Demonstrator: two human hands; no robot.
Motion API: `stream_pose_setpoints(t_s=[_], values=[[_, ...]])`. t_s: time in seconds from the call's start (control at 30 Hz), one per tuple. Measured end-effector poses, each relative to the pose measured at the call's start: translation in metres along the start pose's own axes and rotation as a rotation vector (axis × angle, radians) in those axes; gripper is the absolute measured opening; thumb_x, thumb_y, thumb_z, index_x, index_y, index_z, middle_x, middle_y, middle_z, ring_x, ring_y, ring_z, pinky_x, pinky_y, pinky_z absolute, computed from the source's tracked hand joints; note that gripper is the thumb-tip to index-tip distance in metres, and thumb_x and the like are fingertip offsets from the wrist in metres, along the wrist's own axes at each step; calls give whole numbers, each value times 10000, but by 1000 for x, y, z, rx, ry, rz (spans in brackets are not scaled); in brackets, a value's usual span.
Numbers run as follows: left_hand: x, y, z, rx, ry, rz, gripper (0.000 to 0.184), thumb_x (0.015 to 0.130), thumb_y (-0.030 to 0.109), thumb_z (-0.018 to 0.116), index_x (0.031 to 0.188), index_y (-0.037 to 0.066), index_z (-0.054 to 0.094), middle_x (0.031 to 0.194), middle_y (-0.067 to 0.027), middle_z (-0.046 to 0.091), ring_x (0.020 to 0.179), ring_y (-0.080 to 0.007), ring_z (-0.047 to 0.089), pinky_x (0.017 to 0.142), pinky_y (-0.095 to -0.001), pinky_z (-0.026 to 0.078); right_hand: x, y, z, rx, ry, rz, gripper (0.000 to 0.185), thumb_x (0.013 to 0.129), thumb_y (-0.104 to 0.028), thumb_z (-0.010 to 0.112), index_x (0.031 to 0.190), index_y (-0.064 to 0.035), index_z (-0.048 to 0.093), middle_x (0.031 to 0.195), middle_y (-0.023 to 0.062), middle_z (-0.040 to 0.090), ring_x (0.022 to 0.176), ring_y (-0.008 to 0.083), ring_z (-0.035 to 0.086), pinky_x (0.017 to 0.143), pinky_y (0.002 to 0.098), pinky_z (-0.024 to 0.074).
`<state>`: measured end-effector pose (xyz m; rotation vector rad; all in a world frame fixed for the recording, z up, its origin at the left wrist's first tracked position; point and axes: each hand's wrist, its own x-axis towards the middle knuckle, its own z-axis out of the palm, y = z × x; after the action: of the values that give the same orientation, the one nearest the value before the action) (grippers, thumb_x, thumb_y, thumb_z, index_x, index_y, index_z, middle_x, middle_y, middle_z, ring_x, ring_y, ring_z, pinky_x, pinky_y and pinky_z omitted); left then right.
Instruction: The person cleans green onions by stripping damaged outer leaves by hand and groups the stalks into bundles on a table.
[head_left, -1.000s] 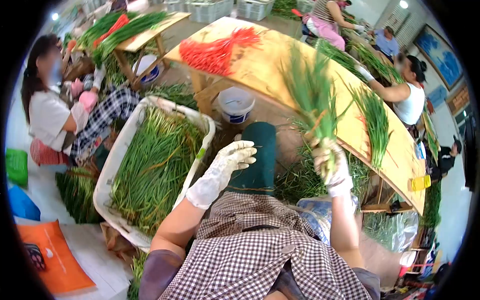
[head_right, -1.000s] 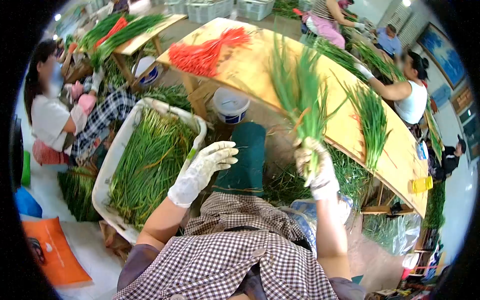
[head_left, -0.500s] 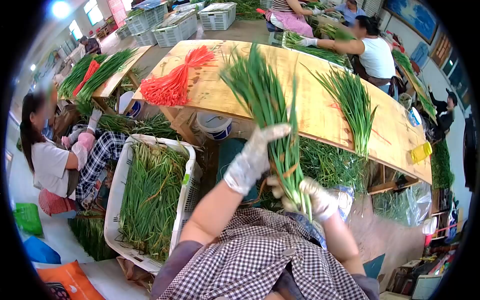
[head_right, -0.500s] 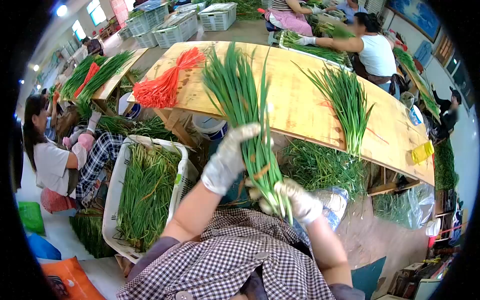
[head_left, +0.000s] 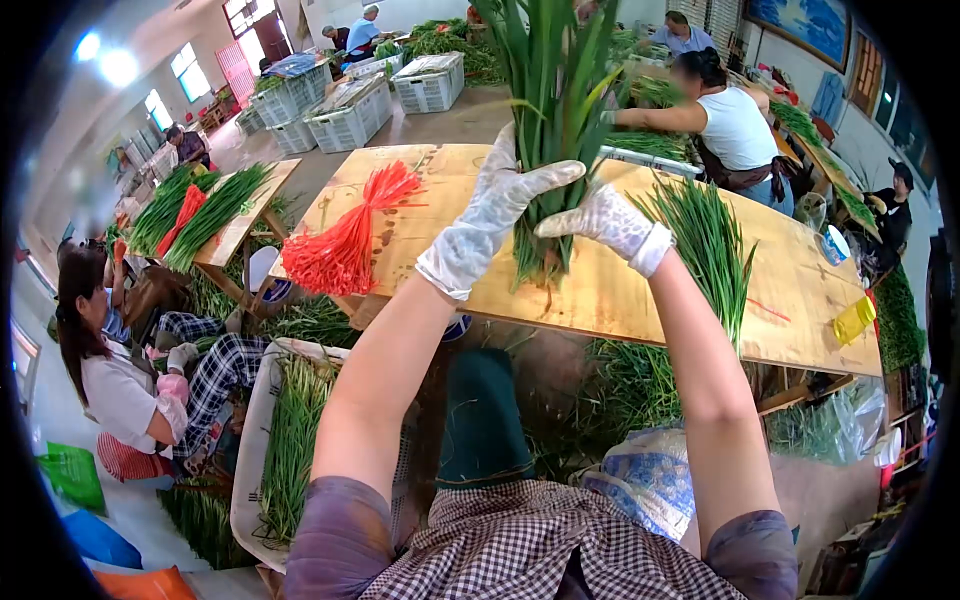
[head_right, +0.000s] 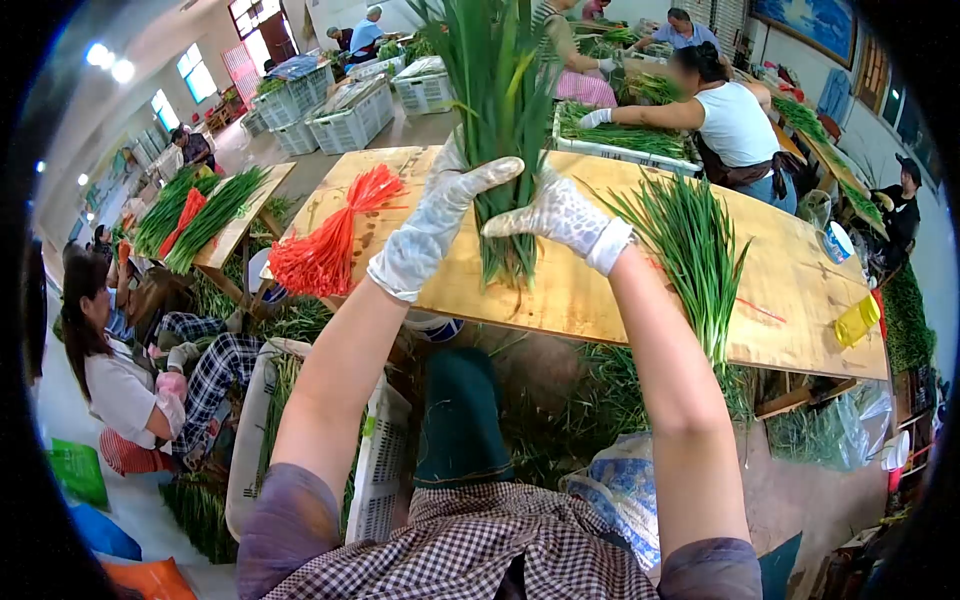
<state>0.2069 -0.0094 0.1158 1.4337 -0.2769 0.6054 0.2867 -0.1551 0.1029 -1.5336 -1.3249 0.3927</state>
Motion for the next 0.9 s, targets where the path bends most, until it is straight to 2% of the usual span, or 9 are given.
stream_pose_setpoints(t_s=[0.23, 0.33, 0.37, 0.43, 0.53, 0.63, 0.73, 0.77, 0.9], values=[[29, 9, 24, -258, 87, 25, 825, 689, 93, 819, 1361, 23, 346, 1186, -122, 574, 1052, -199, 599, 898, -307, 497, 26, 27, 19, 201, 220, -131, 982, 619, -199, 881, 1388, -21, 296, 1236, 108, 540, 1149, 207, 489, 1006, 323, 392], [33, 36, 38, -131, 255, 133, 634, 779, 178, 757, 1292, 27, 416, 1077, -109, 637, 1024, -189, 596, 985, -404, 419, 28, 26, 14, 383, 380, 32, 700, 722, -85, 781, 1315, -13, 416, 1189, 104, 579, 1011, 158, 581, 876, 280, 486], [28, 52, 26, -268, 149, 174, 797, 795, 307, 735, 1390, 16, 291, 1207, -148, 574, 1172, -210, 497, 1086, -439, 264, 7, -13, 13, 486, 365, 19, 603, 738, -17, 738, 1275, 6, 466, 1154, 96, 605, 943, 133, 612, 820, 269, 517], [-2, 96, 15, 73, 203, 277, 849, 791, 418, 703, 1418, 13, 298, 1398, -161, 409, 1286, -218, 389, 1085, -426, 267, -23, -40, -2, 586, 267, -17, 530, 745, -11, 715, 1233, 24, 513, 1086, 84, 644, 940, 161, 631, 834, 284, 531], [-42, 97, -12, 47, 36, -229, 684, 823, 380, 673, 1347, 14, 429, 1318, -152, 508, 1273, -211, 420, 1089, -386, 271, -63, -55, -16, 351, 105, -1, 391, 789, -72, 673, 1150, 36, 567, 1027, 158, 671, 937, 199, 655, 837, 304, 542], [-79, 49, 27, 35, -149, -226, 539, 885, 325, 604, 1312, 25, 472, 1229, -118, 577, 1162, -198, 520, 1033, -330, 349, -87, -73, 18, 105, -249, 343, 479, 696, -177, 778, 1111, -6, 611, 1012, 84, 665, 916, 137, 622, 801, 281, 483], [-99, 69, 64, -37, 125, -285, 242, 814, 207, 653, 998, 52, 624, 797, -25, 648, 783, -126, 592, 747, -236, 440, -121, -83, 38, 61, -97, 292, 474, 830, -251, 688, 1213, -1, 565, 1125, 127, 646, 1070, 175, 573, 914, 295, 434], [-110, 101, 69, 45, 190, -199, 225, 829, 236, 626, 933, 37, 627, 708, -34, 640, 712, -129, 582, 746, -249, 443, -154, -51, 30, 314, 10, -175, 478, 922, -338, 557, 1256, 2, 533, 1204, 136, 600, 1103, 208, 552, 961, 304, 406], [-163, 165, 50, -226, 504, 298, 195, 851, 236, 613, 951, 69, 614, 866, -83, 668, 856, -161, 617, 853, -329, 492, -236, -96, 37, 258, 673, 28, 720, 843, -356, 635, 1436, -76, 339, 1401, 139, 426, 1229, 241, 445, 1024, 376, 363]])
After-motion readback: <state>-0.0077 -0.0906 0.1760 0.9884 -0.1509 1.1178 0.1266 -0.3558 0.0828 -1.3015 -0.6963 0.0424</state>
